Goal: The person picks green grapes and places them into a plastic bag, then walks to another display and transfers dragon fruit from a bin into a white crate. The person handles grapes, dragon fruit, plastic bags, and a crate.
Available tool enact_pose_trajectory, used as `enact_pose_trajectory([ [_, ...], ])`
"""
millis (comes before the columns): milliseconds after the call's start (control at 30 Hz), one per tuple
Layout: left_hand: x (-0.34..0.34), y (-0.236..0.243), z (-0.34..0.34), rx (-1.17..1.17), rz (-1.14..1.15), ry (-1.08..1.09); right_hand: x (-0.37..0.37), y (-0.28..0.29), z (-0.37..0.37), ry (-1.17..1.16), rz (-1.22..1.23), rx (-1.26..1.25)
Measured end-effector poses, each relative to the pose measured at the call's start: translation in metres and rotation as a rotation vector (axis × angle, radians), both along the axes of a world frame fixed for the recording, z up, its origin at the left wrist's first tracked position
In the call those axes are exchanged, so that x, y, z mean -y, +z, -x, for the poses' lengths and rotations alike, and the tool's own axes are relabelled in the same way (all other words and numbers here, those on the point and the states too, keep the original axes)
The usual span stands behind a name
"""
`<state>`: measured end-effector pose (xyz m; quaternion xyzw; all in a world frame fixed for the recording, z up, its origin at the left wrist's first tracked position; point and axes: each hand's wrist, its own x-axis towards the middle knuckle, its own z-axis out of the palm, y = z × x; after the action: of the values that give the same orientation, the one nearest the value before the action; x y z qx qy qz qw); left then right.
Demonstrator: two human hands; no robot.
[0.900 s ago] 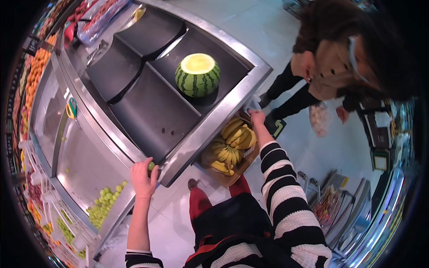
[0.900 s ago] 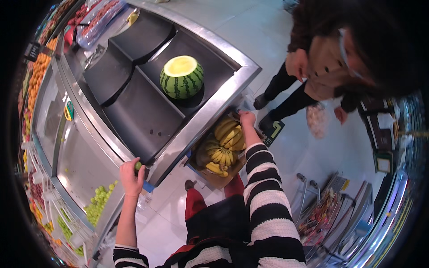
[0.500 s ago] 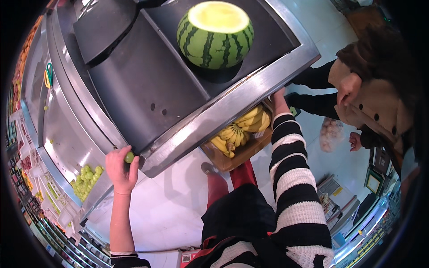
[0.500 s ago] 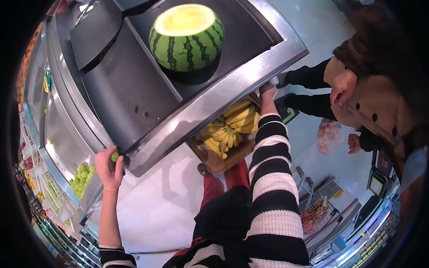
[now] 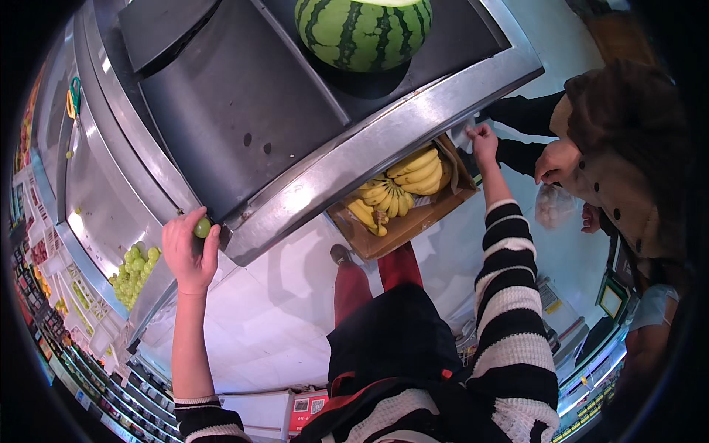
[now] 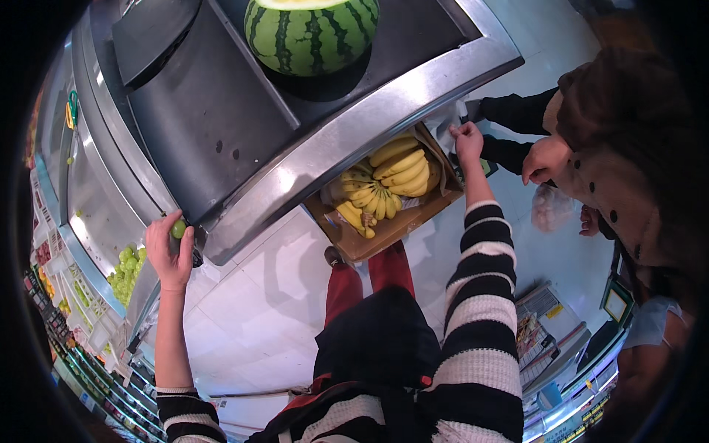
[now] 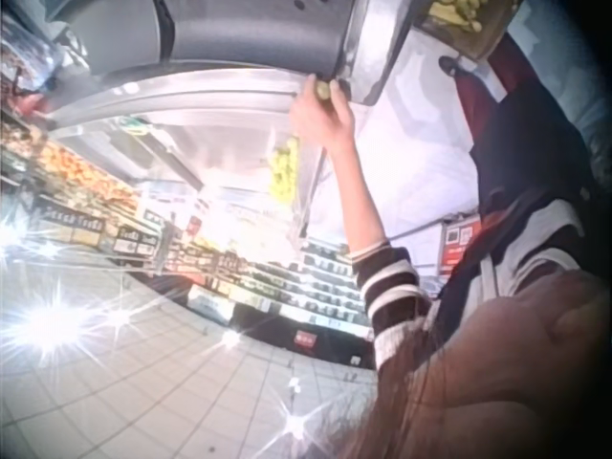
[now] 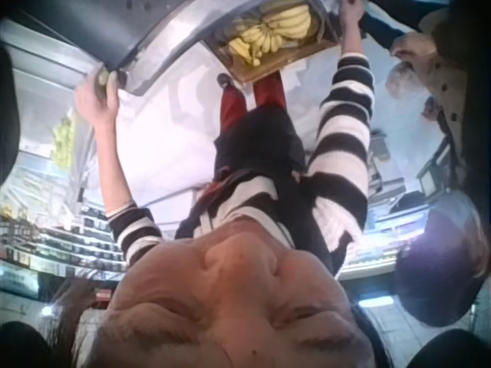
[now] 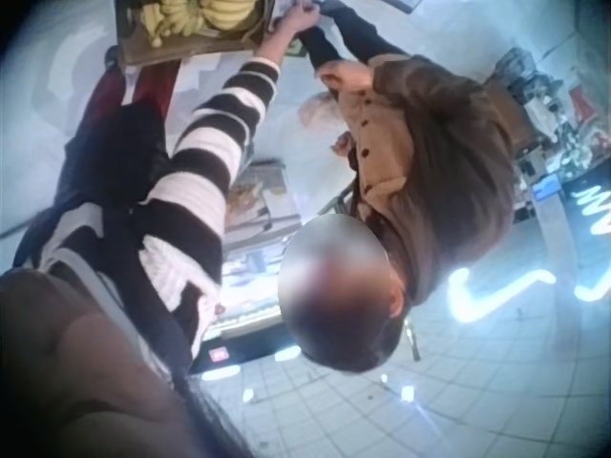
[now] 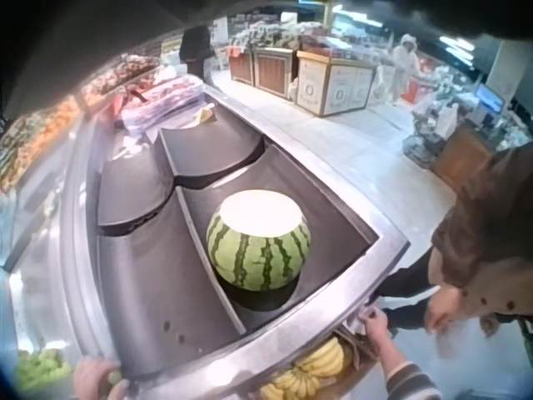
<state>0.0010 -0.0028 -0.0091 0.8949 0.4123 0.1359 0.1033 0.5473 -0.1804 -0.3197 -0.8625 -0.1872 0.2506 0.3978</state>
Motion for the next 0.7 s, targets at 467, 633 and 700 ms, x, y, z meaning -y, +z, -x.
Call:
enact_pose_trajectory([
  [467,0.001,-0.001,0.000,0.076,-0.027,-0.008,0.030,0.066,0.047,0.004,-0.140,-0.291],
  [633,0.001,0.001,-0.001,0.116,-0.059,-0.029,0.062,0.078,0.075,0.104,-0.084,-0.211],
  [700,0.000,0.001,-0.001,0.158,-0.078,-0.047,0.090,0.083,0.099,0.045,-0.109,-0.305],
])
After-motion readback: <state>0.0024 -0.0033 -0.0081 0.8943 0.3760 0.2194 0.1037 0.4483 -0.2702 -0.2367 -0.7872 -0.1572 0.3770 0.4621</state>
